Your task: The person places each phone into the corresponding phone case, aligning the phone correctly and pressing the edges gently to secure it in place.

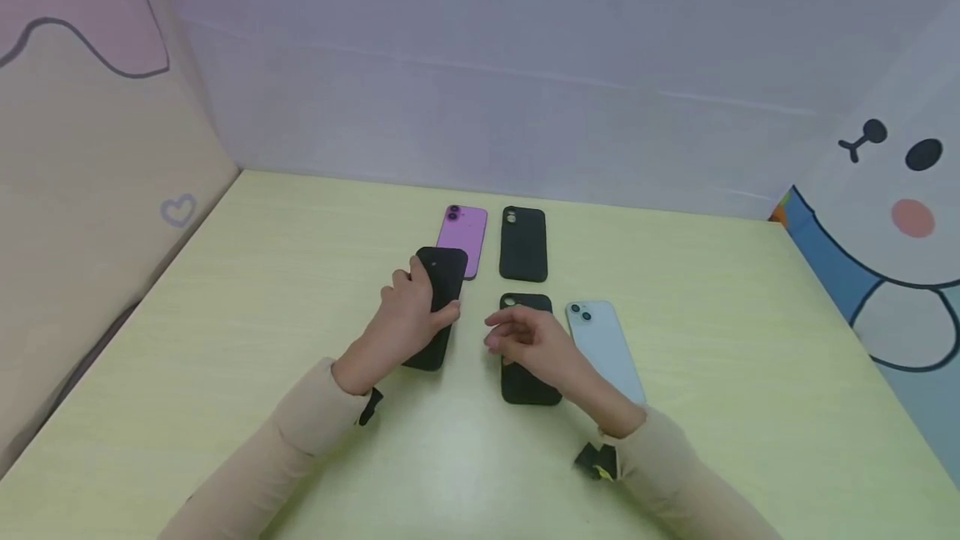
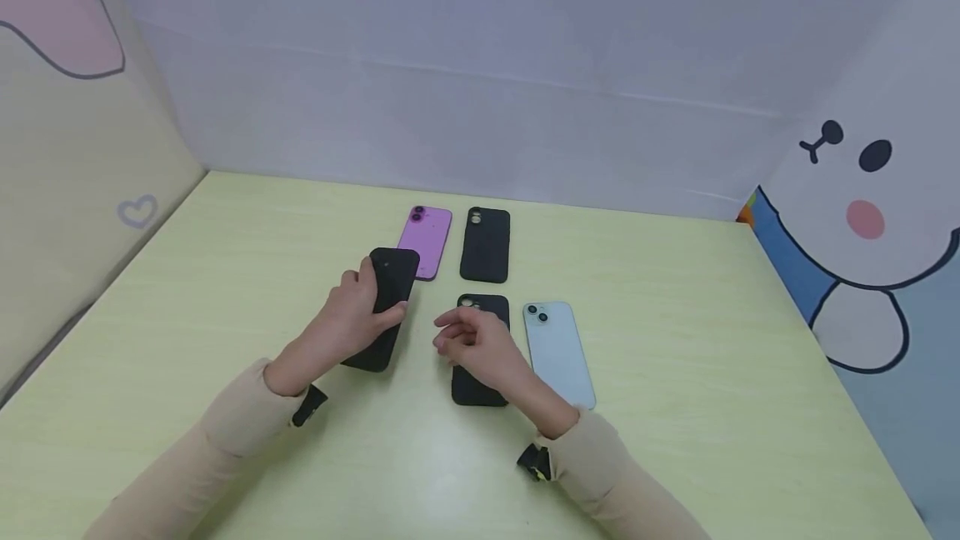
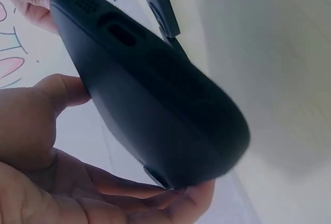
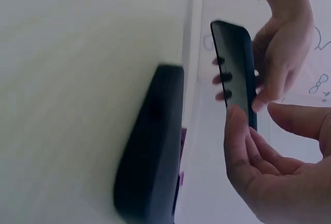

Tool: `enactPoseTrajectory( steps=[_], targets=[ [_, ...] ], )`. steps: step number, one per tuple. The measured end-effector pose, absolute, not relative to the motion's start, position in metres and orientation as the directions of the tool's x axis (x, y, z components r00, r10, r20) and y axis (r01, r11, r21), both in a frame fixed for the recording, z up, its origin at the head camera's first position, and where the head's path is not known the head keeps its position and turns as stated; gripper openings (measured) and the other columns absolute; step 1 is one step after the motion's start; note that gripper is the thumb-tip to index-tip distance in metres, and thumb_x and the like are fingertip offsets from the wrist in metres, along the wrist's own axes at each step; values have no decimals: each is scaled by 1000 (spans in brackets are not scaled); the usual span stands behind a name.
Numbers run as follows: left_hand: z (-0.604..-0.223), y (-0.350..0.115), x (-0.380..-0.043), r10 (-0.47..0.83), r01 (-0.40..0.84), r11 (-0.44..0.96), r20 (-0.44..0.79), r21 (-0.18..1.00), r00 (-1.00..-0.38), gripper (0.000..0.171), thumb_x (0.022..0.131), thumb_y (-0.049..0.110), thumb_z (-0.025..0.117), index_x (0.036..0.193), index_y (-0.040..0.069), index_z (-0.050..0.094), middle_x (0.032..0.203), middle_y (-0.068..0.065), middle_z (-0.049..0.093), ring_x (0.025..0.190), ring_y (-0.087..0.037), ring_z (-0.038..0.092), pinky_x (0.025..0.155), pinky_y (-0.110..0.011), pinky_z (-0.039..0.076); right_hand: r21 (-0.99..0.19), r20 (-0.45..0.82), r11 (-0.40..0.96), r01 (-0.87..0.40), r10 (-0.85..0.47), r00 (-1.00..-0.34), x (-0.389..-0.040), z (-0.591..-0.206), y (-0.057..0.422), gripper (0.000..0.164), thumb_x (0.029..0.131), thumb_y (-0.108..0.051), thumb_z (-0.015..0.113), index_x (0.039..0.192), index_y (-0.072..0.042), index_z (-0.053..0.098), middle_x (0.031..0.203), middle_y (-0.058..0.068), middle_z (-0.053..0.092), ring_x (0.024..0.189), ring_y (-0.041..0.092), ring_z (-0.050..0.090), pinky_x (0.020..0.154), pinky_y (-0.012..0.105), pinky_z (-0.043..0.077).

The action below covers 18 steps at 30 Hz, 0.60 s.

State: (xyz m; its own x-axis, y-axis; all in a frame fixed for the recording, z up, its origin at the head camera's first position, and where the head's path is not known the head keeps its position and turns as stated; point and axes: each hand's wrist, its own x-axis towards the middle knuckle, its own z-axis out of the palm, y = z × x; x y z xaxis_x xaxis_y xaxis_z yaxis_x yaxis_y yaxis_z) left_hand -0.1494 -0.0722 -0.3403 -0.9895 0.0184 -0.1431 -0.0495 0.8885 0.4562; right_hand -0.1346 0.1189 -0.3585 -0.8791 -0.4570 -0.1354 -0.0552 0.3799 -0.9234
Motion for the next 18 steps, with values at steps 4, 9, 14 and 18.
enactPoseTrajectory(
  steps=[4, 9, 14, 18],
  targets=[
    [-345, -73, -148, 31, -1, 917, -74, 398, -997, 83, 85, 38, 57, 136, -15, 21, 120, -38, 42, 95, -47, 51, 77, -50, 49, -858, -40, 483, -175, -402, -915, -137, -357, 131, 28, 86, -5, 59, 112, 4, 56, 100, 18, 65, 89, 25, 63, 76, 30, 52],
    [-349, -74, -146, 21, 2, 943, -54, 334, -998, 81, 84, 37, 59, 134, -16, 24, 115, -37, 46, 89, -44, 51, 68, -49, 50, -759, 24, 606, -236, -337, -941, -138, -353, 148, 30, 85, -5, 61, 112, 3, 55, 103, 18, 64, 91, 26, 63, 76, 32, 52],
    [-355, -73, -146, 0, -23, 958, -82, 285, -997, 79, 84, 36, 58, 135, -14, 24, 116, -35, 46, 92, -44, 51, 64, -48, 50, -647, 39, 724, -239, -282, -959, -139, -350, 164, 33, 84, -10, 62, 113, 4, 55, 109, 20, 60, 96, 32, 61, 77, 38, 52],
    [-360, -72, -145, -27, -45, 971, -79, 235, -996, 79, 83, 35, 59, 135, -14, 26, 114, -34, 48, 90, -43, 53, 61, -47, 50, -548, 29, 805, -228, -254, -967, -140, -349, 175, 36, 85, -12, 62, 115, 5, 54, 112, 21, 57, 100, 34, 57, 81, 43, 49]
  ],
)
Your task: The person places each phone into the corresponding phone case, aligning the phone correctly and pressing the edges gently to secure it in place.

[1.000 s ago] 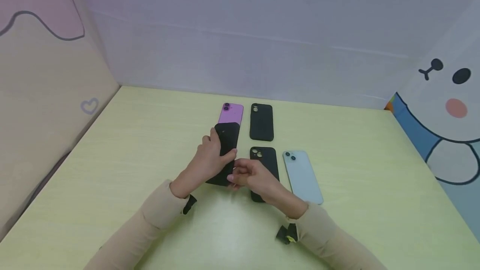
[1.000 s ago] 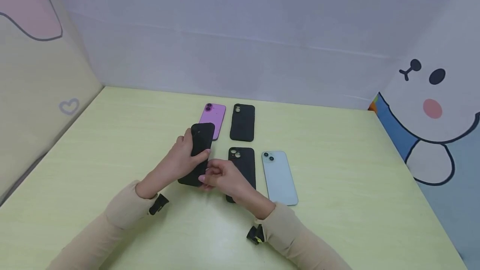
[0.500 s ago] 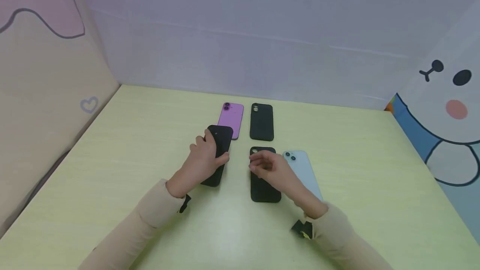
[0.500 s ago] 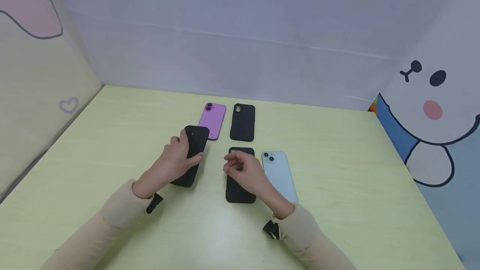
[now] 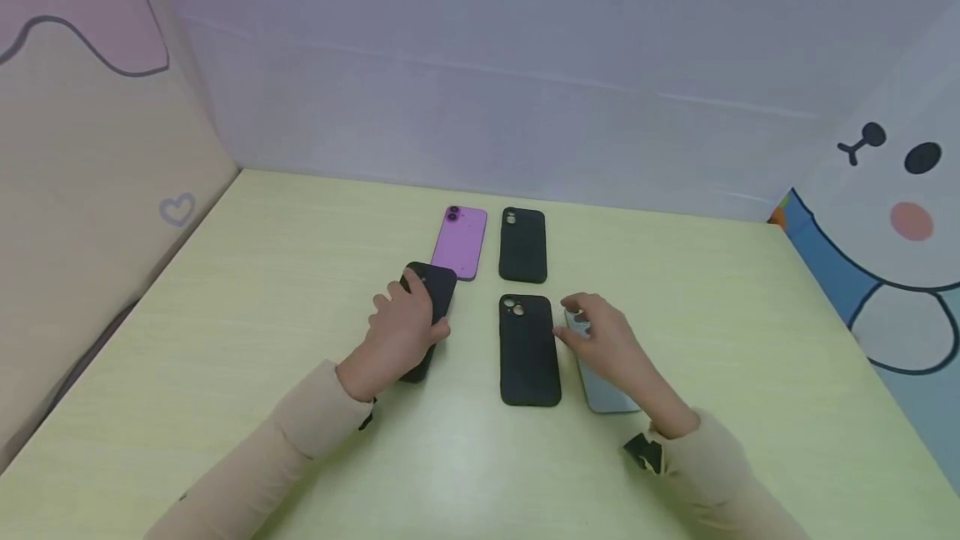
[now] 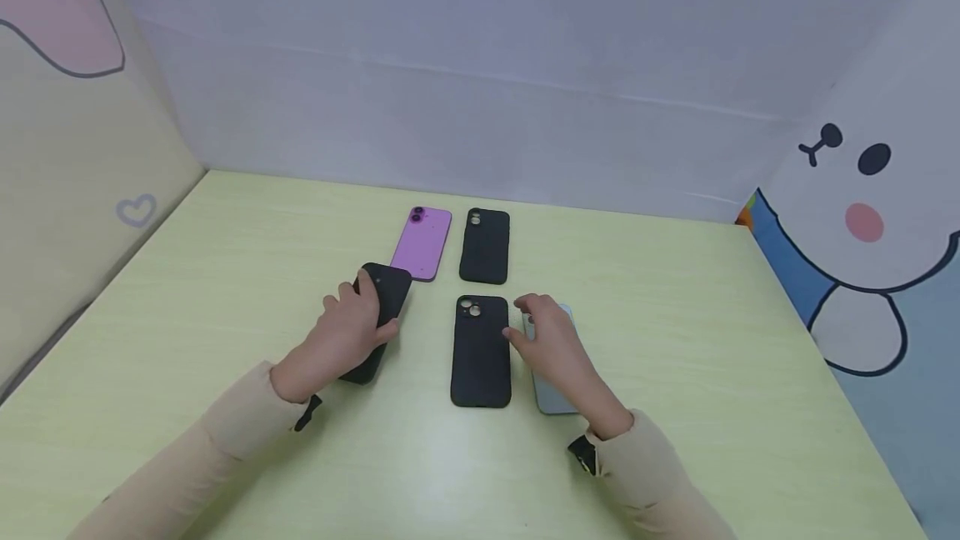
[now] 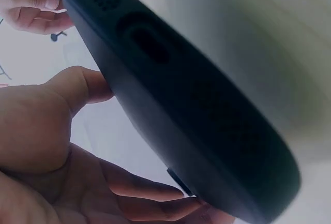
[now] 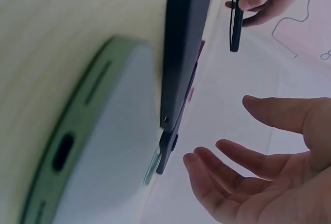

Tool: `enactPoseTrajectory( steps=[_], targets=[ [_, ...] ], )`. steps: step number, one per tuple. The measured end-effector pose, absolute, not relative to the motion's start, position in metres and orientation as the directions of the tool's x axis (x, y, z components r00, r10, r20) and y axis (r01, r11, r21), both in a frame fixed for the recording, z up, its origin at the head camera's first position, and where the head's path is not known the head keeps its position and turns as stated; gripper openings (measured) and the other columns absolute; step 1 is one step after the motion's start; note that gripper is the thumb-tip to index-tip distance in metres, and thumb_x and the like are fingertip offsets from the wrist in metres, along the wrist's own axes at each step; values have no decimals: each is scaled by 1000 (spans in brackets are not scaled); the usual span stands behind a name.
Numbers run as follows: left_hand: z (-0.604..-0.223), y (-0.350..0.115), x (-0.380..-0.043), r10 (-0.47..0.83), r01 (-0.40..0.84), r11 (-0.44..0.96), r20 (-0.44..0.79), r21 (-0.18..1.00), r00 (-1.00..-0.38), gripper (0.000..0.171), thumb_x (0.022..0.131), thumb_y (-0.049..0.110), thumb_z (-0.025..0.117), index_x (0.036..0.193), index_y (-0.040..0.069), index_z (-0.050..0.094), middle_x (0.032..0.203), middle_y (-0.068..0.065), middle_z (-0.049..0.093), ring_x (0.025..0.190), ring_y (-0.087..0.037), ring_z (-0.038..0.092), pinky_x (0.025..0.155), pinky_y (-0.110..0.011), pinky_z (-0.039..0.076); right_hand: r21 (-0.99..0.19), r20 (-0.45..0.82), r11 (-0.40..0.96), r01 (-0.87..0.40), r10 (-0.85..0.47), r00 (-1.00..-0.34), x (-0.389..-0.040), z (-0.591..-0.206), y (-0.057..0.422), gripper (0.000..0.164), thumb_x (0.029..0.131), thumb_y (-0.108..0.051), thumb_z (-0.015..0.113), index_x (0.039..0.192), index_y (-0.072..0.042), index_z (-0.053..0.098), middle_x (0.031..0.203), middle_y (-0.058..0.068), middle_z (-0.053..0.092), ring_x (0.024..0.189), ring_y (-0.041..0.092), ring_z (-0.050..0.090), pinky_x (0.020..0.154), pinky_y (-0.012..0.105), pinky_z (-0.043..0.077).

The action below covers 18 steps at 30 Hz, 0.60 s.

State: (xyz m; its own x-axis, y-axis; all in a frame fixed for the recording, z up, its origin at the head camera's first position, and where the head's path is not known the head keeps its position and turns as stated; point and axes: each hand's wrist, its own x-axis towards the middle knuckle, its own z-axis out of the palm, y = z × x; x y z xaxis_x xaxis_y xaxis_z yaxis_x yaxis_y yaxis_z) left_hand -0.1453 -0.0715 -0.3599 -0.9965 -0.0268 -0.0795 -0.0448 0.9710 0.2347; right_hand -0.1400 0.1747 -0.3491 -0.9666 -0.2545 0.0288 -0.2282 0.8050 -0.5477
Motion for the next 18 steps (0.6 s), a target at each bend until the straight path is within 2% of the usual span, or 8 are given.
enactPoseTrajectory(
  steps=[7, 13, 18],
  targets=[
    [-366, -70, -142, -52, -57, 987, -37, 150, -998, 78, 81, 36, 63, 132, -14, 33, 102, -33, 53, 80, -38, 55, 56, -44, 50, -431, 39, 879, -204, -207, -978, -141, -352, 189, 39, 84, -12, 63, 115, 8, 53, 116, 26, 53, 107, 40, 50, 87, 49, 43],
    [-372, -70, -140, -53, -52, 996, 7, 74, -999, 76, 81, 38, 64, 130, -12, 37, 99, -33, 55, 75, -35, 55, 52, -40, 49, -346, 10, 927, -144, -150, -989, -140, -355, 197, 41, 83, -15, 63, 114, 9, 52, 118, 28, 50, 105, 44, 48, 83, 51, 44],
    [-376, -67, -137, -56, -56, 998, 55, 9, -997, 74, 80, 39, 65, 129, -10, 41, 101, -34, 56, 77, -35, 58, 52, -39, 50, -301, -74, 950, -84, -111, -991, -141, -355, 200, 49, 83, -20, 65, 118, 10, 49, 120, 30, 49, 103, 43, 46, 80, 49, 45]
  ],
)
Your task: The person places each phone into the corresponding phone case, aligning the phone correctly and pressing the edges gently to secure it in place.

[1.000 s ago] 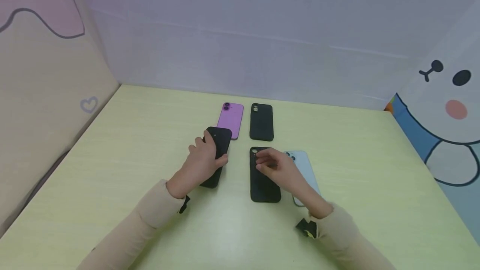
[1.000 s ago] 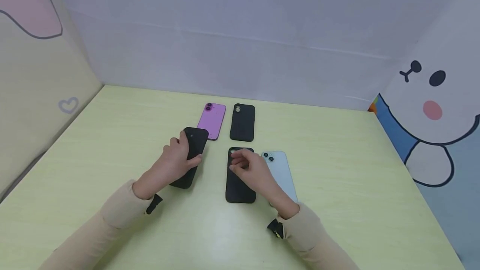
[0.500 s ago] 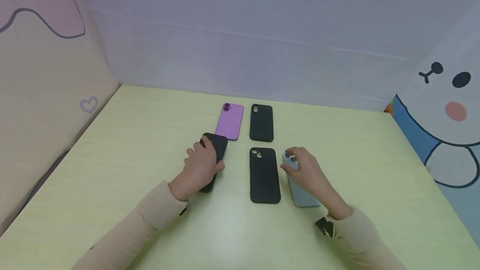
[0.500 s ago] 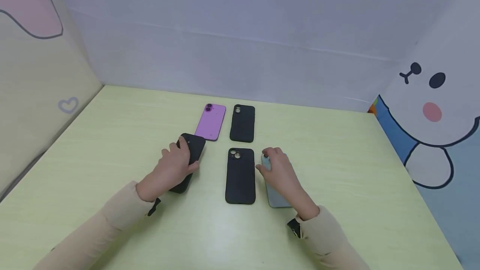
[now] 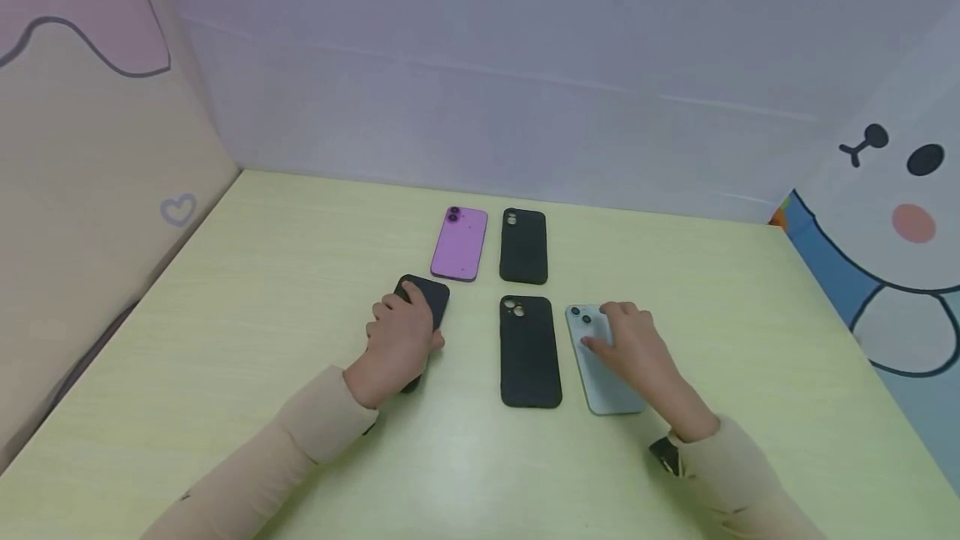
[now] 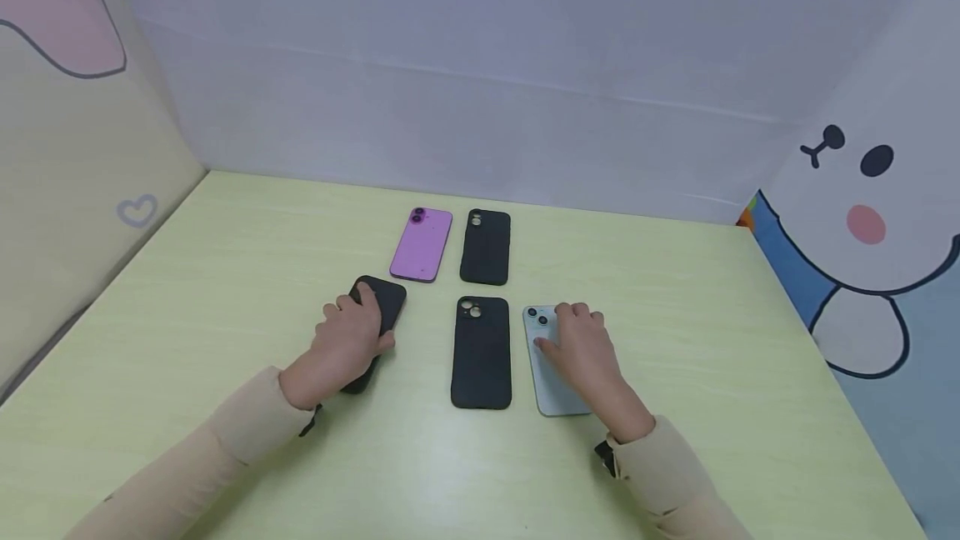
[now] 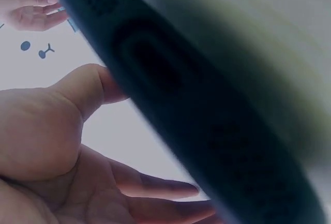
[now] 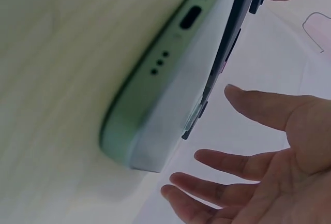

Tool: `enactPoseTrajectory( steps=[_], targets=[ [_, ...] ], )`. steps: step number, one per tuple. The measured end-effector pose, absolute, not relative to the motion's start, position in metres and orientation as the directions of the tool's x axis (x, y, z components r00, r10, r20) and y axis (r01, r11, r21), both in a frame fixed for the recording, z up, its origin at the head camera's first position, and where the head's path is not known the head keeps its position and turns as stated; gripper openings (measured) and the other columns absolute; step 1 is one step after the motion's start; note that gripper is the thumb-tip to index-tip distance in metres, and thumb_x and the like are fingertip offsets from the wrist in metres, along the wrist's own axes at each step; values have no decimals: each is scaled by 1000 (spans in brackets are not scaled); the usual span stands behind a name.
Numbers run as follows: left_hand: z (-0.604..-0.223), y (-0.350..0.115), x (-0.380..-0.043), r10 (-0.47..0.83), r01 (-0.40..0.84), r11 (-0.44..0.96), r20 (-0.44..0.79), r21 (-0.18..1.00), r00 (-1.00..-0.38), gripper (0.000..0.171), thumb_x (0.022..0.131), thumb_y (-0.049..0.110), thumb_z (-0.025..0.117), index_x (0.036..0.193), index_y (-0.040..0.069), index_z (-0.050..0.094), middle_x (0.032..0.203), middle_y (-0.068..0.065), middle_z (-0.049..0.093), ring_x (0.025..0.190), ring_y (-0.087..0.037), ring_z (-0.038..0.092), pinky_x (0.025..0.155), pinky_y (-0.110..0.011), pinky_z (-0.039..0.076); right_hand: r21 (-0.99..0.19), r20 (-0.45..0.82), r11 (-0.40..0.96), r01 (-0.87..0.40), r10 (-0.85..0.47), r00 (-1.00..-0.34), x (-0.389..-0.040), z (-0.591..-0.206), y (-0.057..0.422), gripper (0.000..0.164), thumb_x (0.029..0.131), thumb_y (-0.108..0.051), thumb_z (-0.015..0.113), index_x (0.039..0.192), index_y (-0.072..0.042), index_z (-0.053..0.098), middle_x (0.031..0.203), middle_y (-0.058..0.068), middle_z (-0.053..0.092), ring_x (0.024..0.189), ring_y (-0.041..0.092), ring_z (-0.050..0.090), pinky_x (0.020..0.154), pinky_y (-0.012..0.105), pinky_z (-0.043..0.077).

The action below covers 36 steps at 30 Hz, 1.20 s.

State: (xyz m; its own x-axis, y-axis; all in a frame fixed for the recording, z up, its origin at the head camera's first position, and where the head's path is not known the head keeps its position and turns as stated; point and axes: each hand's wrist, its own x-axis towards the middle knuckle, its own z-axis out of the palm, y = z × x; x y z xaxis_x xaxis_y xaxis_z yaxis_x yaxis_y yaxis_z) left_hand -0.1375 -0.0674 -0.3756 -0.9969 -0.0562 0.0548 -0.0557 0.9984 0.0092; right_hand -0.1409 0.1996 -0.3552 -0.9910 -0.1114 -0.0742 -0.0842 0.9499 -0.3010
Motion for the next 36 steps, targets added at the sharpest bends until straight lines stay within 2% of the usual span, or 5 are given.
enactPoseTrajectory(
  steps=[6, 14, 25, 36],
  targets=[
    [-376, -66, -137, -77, -76, 997, 39, 27, -996, 72, 80, 35, 66, 130, -9, 39, 107, -37, 54, 89, -41, 57, 61, -46, 52, -240, -177, 970, -37, -81, -981, -143, -358, 200, 59, 82, -27, 67, 120, 11, 44, 114, 30, 51, 97, 41, 48, 76, 46, 45],
    [-376, -67, -137, -79, -80, 996, -29, 40, -996, 75, 82, 33, 65, 134, -9, 32, 111, -40, 50, 94, -42, 54, 67, -50, 51, -235, -206, 971, -47, -97, -974, -143, -362, 201, 59, 81, -30, 67, 116, 11, 44, 100, 28, 54, 86, 37, 49, 67, 41, 44],
    [-378, -65, -134, -86, -85, 996, 27, 34, -996, 72, 82, 31, 65, 134, -7, 34, 105, -40, 52, 90, -41, 54, 61, -48, 52, -253, -213, 967, -19, -75, -974, -139, -360, 192, 58, 79, -30, 69, 109, 10, 43, 85, 23, 51, 77, 32, 43, 57, 33, 38],
    [-377, -67, -135, -60, -65, 995, -55, 81, -997, 71, 85, 29, 61, 138, -4, 28, 104, -41, 51, 96, -44, 50, 63, -51, 50, -230, -211, 973, 0, -50, -976, -140, -360, 186, 57, 79, -29, 70, 109, 10, 41, 84, 26, 50, 75, 33, 42, 58, 34, 35]
  ],
)
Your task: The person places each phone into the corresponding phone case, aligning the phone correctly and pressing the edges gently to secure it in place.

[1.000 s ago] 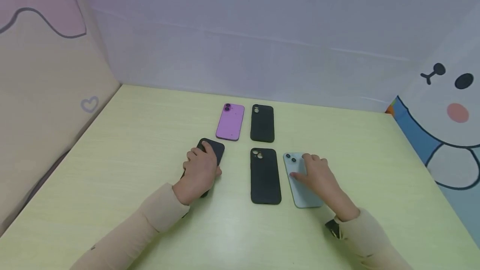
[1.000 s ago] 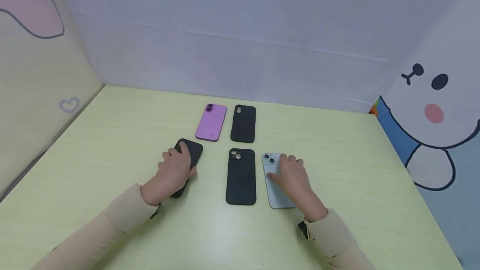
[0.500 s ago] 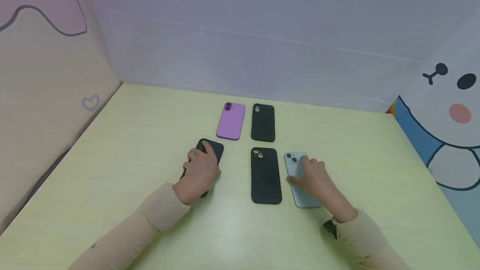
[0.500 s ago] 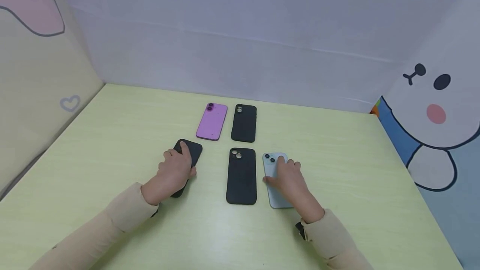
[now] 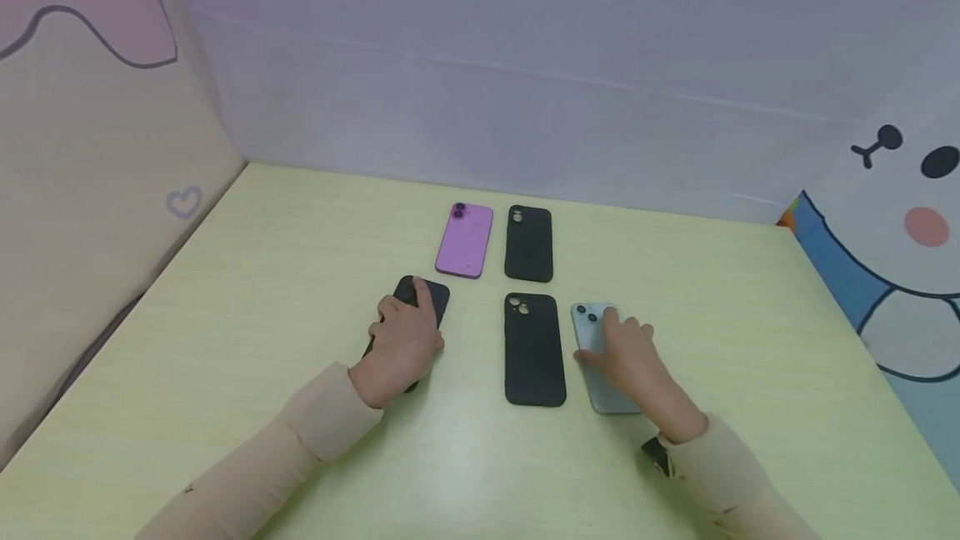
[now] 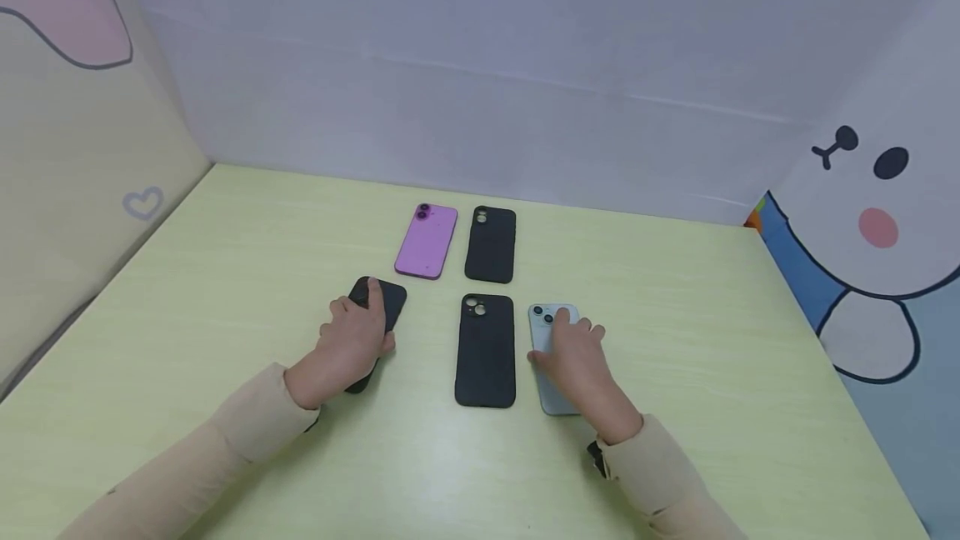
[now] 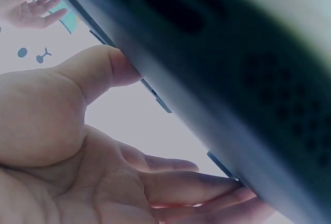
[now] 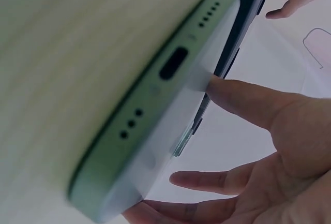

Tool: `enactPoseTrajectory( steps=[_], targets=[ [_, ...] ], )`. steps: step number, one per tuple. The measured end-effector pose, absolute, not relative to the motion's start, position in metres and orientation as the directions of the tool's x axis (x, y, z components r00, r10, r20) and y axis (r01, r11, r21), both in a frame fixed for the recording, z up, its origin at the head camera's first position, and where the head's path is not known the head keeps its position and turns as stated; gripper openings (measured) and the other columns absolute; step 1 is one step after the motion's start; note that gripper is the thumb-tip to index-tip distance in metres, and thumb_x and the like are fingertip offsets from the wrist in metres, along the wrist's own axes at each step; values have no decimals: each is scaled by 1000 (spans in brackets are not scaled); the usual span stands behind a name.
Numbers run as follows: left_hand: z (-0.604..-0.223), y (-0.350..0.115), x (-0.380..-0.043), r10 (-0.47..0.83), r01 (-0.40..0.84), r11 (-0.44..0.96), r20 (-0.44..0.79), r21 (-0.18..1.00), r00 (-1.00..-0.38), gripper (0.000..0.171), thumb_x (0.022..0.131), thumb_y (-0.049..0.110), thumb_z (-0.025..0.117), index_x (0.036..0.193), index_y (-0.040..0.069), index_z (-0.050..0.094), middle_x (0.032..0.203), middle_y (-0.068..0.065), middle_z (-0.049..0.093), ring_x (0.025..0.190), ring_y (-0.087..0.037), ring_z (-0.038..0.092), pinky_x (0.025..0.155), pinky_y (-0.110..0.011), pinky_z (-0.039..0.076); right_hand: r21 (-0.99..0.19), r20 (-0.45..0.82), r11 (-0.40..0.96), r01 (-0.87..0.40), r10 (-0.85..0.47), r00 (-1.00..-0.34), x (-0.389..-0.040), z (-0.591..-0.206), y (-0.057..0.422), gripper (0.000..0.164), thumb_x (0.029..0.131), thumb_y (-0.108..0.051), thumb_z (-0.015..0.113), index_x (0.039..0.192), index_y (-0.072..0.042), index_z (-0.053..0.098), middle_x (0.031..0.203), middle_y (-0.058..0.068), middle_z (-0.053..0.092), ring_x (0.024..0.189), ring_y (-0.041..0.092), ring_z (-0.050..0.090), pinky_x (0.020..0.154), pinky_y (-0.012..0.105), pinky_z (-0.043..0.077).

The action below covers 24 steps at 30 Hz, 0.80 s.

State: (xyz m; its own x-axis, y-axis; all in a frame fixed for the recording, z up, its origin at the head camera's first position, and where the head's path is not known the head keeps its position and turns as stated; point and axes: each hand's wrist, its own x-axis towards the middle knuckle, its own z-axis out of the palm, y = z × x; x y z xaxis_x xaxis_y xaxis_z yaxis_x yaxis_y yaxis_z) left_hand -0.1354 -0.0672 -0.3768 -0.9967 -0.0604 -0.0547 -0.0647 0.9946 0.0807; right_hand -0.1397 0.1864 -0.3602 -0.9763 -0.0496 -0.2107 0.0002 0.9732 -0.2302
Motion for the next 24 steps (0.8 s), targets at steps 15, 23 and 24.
enactPoseTrajectory(
  steps=[15, 23, 24],
  targets=[
    [-373, -68, -139, -105, -118, 991, -168, 67, -980, 70, 88, 34, 56, 131, -16, 33, 121, -41, 45, 110, -42, 47, 75, -49, 50, -245, -251, 968, 44, -20, -968, -153, -364, 200, 73, 70, -40, 74, 103, 17, 43, 85, 25, 44, 81, 35, 40, 63, 36, 33],
    [-369, -67, -133, -33, -42, 997, -138, 59, -990, 70, 88, 38, 55, 131, -14, 34, 132, -38, 37, 119, -46, 43, 83, -53, 47, -278, -305, 958, 73, -16, -952, -156, -363, 204, 79, 66, -42, 76, 109, 16, 43, 93, 26, 43, 79, 35, 43, 60, 34, 37],
    [-369, -65, -133, -26, -34, 998, -129, 59, -991, 71, 88, 39, 55, 131, -13, 35, 133, -36, 38, 119, -45, 43, 84, -53, 47, -288, -306, 955, 74, -19, -952, -156, -363, 204, 80, 66, -42, 76, 109, 16, 42, 94, 26, 42, 79, 35, 44, 61, 34, 39]
  ],
)
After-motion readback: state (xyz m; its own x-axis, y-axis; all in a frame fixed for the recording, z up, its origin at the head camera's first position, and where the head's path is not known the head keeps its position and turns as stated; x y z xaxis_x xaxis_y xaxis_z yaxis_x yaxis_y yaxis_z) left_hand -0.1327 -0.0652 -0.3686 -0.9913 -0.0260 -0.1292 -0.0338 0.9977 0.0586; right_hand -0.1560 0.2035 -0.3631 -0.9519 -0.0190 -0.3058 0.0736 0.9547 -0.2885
